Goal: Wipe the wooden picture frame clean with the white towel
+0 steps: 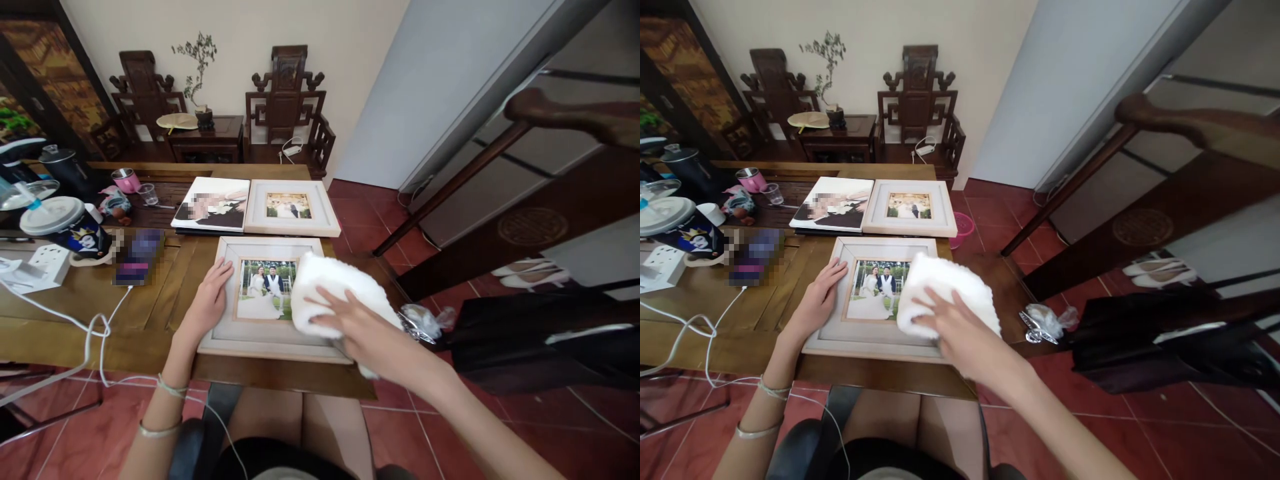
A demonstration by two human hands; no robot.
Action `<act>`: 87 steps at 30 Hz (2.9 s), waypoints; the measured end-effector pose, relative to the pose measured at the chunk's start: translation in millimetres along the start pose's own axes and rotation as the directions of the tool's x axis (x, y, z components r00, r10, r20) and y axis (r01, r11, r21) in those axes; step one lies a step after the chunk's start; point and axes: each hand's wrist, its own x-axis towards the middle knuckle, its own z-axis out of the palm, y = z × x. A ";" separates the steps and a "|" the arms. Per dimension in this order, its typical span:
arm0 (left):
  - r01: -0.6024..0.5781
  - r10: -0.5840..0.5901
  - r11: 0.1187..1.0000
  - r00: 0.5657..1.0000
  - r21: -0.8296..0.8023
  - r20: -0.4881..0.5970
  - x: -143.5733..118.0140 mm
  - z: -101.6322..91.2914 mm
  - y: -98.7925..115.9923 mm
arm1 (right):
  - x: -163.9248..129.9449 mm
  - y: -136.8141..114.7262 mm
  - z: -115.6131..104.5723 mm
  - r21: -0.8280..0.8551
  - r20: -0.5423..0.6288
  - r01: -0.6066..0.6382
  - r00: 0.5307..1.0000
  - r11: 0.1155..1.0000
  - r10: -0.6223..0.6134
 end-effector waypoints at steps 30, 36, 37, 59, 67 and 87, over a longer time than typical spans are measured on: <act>0.058 -0.059 0.997 0.998 -0.047 -0.015 -1.1 1.0 3.9 | 83.6 21.5 -8.1 -0.406 -0.267 -0.105 0.964 0.908 -0.008; 0.029 -0.030 0.999 0.999 -0.030 -0.033 -0.9 2.9 0.9 | 52.2 -11.0 14.4 -0.415 -0.172 -0.047 0.985 0.909 -0.028; 0.025 -0.026 0.999 0.999 -0.026 -0.034 -0.8 3.0 0.5 | 40.6 -18.4 16.2 -0.402 -0.139 -0.020 0.990 0.915 -0.040; 0.042 -0.043 0.996 0.999 -0.080 -0.018 -1.4 0.3 2.8 | 98.7 9.8 10.5 -0.331 -0.256 -0.114 0.966 0.937 0.027; 0.026 -0.028 0.999 0.999 -0.043 -0.028 -0.8 1.3 1.7 | 16.8 -47.1 1.2 -0.212 0.081 0.098 0.993 0.972 -0.082; 0.041 -0.042 0.998 0.999 -0.052 -0.007 -1.0 -0.1 3.9 | 86.1 0.7 14.8 -0.325 -0.220 -0.068 0.976 0.943 -0.005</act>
